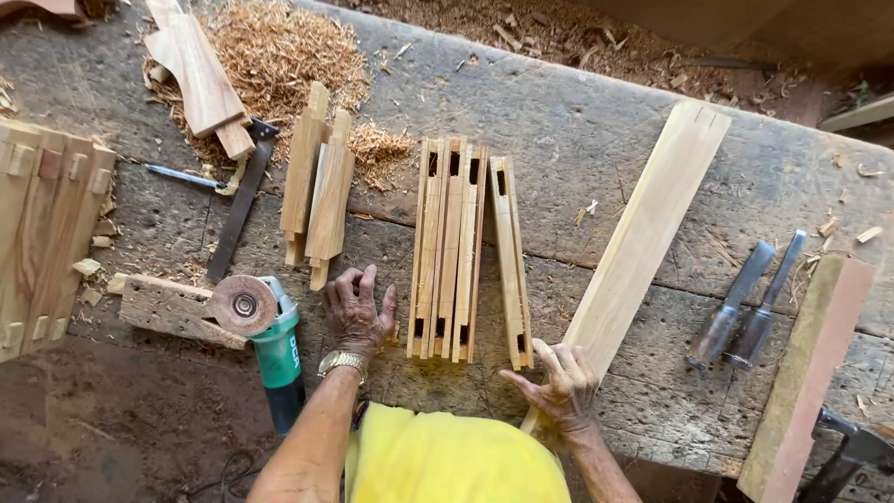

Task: The person holds a small wooden frame with a decorative cutout, sets it on the workbench, then sorts and aligns slotted wooden slats, fitting them together by hand to dry-fit the joints of the frame. They lift the assembled slat stack, turn it over, and fit a shaped wooden piece into the slots.

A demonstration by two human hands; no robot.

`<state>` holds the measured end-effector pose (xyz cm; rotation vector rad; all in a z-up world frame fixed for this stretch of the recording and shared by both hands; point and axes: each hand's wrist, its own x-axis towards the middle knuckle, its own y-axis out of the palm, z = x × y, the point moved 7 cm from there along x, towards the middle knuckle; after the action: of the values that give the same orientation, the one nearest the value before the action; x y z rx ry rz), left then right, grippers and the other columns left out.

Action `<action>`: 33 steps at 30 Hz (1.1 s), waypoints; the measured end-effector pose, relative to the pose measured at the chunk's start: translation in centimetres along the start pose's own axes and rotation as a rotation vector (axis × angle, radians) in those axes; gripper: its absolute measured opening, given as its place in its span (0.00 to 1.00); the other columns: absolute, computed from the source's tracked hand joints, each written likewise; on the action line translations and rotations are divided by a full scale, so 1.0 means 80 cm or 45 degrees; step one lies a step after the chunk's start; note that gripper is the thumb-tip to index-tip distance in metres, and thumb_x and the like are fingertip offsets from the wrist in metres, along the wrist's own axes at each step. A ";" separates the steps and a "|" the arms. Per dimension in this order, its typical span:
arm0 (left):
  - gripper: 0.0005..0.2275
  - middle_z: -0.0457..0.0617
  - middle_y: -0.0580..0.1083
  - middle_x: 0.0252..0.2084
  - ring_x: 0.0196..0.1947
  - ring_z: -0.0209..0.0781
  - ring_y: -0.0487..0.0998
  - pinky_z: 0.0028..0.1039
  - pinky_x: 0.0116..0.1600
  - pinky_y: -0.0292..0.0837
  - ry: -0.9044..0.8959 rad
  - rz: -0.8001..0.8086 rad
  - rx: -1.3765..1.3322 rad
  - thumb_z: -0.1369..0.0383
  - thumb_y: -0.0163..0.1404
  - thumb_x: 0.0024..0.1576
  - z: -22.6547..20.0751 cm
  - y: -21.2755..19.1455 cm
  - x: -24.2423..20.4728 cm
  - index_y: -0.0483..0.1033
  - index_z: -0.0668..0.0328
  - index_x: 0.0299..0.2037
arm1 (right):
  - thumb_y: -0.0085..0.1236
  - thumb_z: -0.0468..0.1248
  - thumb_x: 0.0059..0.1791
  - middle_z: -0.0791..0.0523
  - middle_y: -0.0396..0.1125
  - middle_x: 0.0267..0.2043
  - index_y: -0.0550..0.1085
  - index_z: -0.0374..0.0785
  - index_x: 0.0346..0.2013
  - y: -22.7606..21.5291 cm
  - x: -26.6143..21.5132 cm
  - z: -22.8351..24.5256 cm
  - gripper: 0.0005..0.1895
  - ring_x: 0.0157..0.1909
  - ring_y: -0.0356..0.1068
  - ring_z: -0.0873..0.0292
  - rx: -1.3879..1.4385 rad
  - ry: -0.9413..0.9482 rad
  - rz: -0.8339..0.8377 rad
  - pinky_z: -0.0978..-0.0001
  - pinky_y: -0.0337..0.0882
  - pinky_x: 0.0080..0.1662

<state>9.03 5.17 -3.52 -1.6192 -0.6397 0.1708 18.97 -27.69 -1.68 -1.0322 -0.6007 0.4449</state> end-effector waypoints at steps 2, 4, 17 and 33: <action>0.22 0.51 0.63 0.51 0.44 0.51 0.65 0.42 0.53 0.66 -0.005 -0.002 -0.014 0.58 0.57 0.56 -0.002 -0.004 -0.002 0.68 0.52 0.58 | 0.70 0.68 0.34 0.59 0.71 0.29 0.80 0.44 0.44 -0.004 0.000 0.003 0.37 0.27 0.63 0.63 0.009 0.007 0.003 0.70 0.70 0.31; 0.22 0.51 0.63 0.51 0.44 0.51 0.65 0.43 0.53 0.65 -0.011 -0.026 -0.018 0.58 0.57 0.56 -0.002 -0.005 0.003 0.69 0.53 0.58 | 0.70 0.67 0.34 0.59 0.71 0.28 0.80 0.43 0.44 -0.003 0.005 0.002 0.37 0.27 0.63 0.63 0.025 0.001 -0.013 0.70 0.69 0.31; 0.23 0.52 0.64 0.51 0.46 0.52 0.66 0.44 0.53 0.65 -0.019 0.001 -0.048 0.57 0.57 0.55 0.006 0.005 -0.002 0.67 0.53 0.59 | 0.66 0.71 0.33 0.59 0.72 0.28 0.79 0.45 0.46 0.013 0.000 -0.008 0.41 0.27 0.63 0.64 0.065 0.100 0.028 0.70 0.71 0.30; 0.26 0.48 0.65 0.43 0.37 0.49 0.69 0.40 0.43 0.67 0.052 -0.277 -0.291 0.40 0.42 0.61 0.010 -0.013 0.010 0.77 0.54 0.50 | 0.68 0.41 0.42 0.47 0.64 0.41 0.67 0.35 0.56 0.051 0.086 0.012 0.31 0.36 0.74 0.39 0.271 0.370 0.207 0.44 0.77 0.34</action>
<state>9.04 6.31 -2.48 -1.7526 -0.8215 -0.0980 23.31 -21.10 -3.23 -0.9228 -0.2058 0.4798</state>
